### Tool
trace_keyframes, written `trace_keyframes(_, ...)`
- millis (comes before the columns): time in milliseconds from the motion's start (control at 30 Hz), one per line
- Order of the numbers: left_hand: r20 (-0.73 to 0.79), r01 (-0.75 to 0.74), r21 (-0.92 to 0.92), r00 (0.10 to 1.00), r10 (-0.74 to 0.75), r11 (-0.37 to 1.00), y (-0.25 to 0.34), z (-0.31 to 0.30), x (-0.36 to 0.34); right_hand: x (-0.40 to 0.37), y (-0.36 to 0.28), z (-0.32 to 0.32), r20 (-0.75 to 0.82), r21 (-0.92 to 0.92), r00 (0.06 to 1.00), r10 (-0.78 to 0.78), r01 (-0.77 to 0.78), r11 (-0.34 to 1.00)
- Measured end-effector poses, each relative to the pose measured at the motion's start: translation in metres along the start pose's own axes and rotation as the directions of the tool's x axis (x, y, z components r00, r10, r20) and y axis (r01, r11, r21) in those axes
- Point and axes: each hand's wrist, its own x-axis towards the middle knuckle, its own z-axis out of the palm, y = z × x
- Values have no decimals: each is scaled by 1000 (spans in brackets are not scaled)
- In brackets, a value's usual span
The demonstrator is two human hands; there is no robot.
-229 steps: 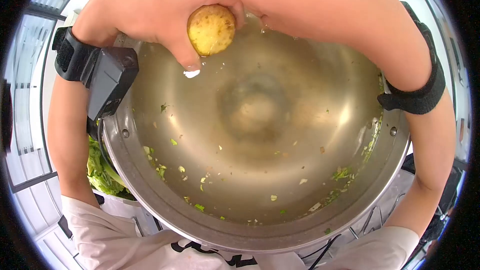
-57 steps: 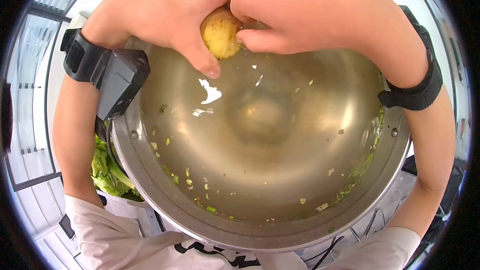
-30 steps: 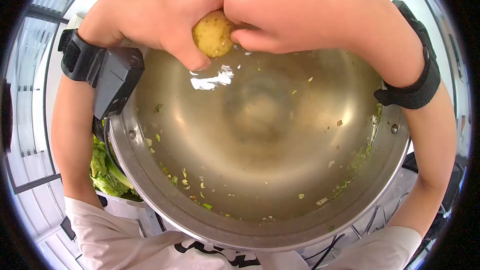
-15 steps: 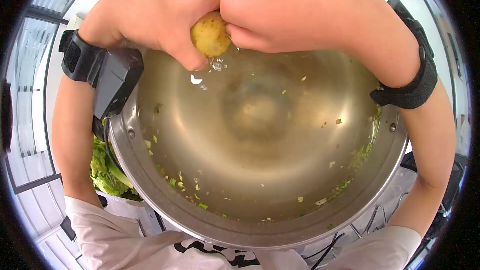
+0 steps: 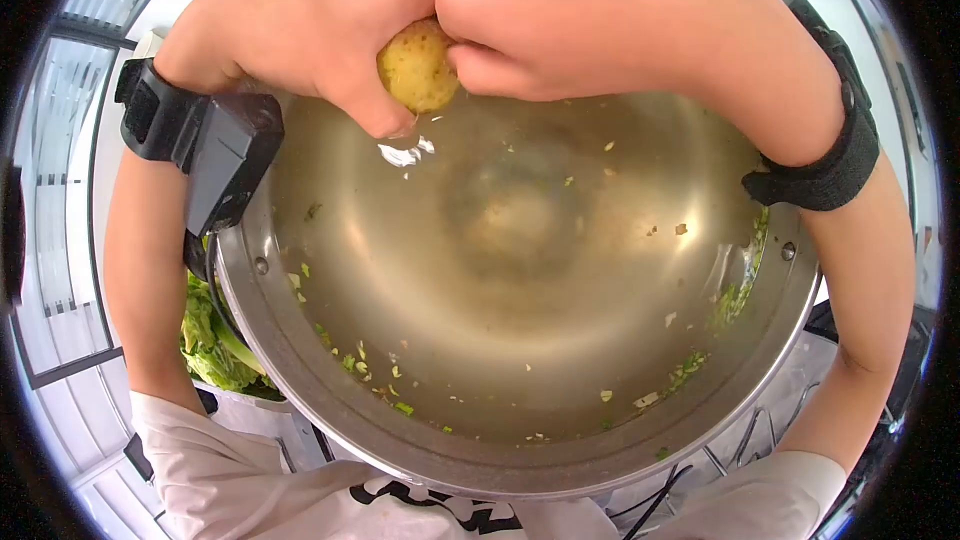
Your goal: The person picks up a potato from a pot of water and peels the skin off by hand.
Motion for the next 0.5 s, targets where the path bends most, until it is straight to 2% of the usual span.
trace_keyframes(33, 128, -20, -148, 991, 39, 989, 2, -13, 1, -1, -1, -1, -2, 6, 1000, -5, 5, 1000)
trace_keyframes(100, 189, 27, -209, 982, 13, 978, 11, -18, 1, -1, -2, 1, -24, -16, 1000, -6, 5, 1000)
trace_keyframes(133, 124, 80, -124, 990, -65, 989, 22, -9, -1, -1, -3, 6, -44, -42, 999, 0, -1, 999)
trace_keyframes(200, 48, 27, -43, 999, -25, 999, 22, -4, -4, -2, 2, 10, -69, -41, 997, -28, 25, 999)
trace_keyframes(233, 45, -85, -41, 995, 87, 995, 9, -3, -8, -3, 8, 12, -75, -13, 995, -59, 59, 998)
trace_keyframes(300, 50, -198, -69, 978, 202, 978, -3, -2, -6, -3, 15, 11, -90, 27, 990, -108, 111, 994)
trace_keyframes(433, 32, -166, -93, 985, 170, 982, -3, -3, -5, 0, 8, 6, -87, -45, 993, -82, 79, 996)
trace_keyframes(500, 45, -66, -63, 997, 69, 996, 8, -6, -6, 1, 4, 6, -77, -99, 996, -48, 40, 994)
